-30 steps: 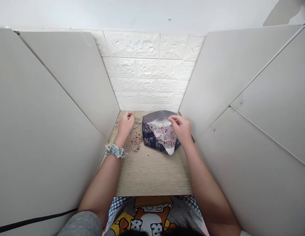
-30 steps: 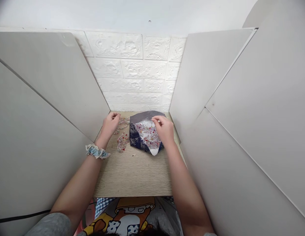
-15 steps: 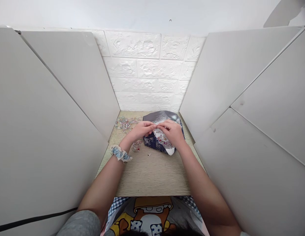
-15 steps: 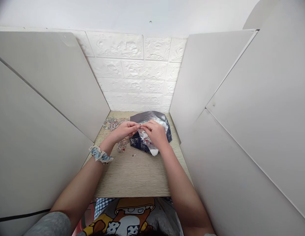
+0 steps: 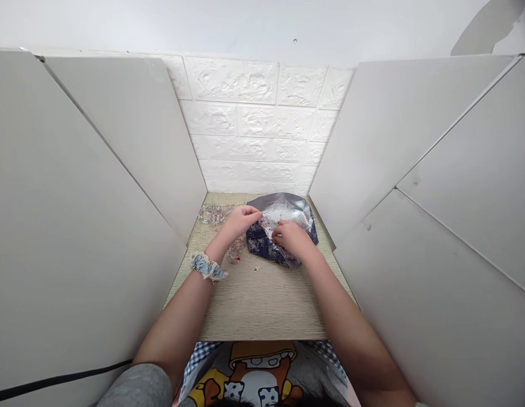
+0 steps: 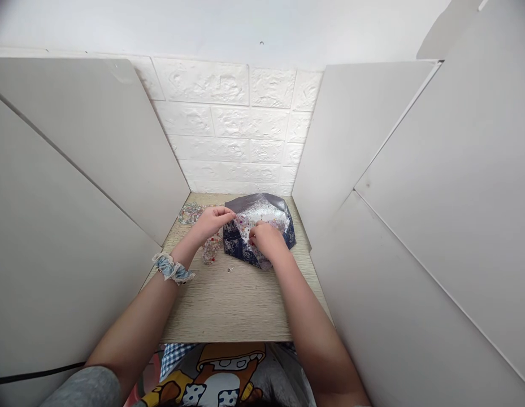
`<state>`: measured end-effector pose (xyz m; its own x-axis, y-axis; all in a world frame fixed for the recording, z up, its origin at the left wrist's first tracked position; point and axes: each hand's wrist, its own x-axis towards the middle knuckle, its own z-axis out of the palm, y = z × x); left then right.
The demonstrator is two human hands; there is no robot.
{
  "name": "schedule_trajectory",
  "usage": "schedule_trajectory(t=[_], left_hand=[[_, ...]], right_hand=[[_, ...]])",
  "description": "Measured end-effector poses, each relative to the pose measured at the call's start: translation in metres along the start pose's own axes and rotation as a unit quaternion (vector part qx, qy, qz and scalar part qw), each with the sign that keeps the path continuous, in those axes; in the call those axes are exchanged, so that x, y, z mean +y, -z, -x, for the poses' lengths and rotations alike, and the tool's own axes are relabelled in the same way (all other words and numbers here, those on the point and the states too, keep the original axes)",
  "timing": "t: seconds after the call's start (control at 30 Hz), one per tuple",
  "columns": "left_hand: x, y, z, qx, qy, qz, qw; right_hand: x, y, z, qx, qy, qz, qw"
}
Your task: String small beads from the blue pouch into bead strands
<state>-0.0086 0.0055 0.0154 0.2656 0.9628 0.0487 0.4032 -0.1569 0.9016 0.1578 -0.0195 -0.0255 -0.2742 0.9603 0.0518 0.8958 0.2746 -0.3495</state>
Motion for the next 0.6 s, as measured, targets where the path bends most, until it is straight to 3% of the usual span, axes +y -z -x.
schedule_trajectory(t=[0.2,0.33,0.43,0.6], left_hand=[[0.000,0.001,0.000,0.020,-0.006,0.006,1.000],[-0.001,0.001,0.000,0.001,-0.016,-0.007,1.000],[-0.001,0.001,0.000,-0.018,-0.022,-0.009,1.000],[0.001,-0.002,0.001,-0.036,-0.046,0.003,0.998]], right_hand=[[-0.002,-0.006,-0.001,0.001,-0.017,-0.006,1.000],[-0.004,-0.001,-0.003,0.082,-0.004,-0.145,0.986],[-0.006,0.004,-0.005,0.128,-0.035,-0.322,0.937],[-0.008,0.006,-0.006,0.118,-0.042,-0.561,0.819]])
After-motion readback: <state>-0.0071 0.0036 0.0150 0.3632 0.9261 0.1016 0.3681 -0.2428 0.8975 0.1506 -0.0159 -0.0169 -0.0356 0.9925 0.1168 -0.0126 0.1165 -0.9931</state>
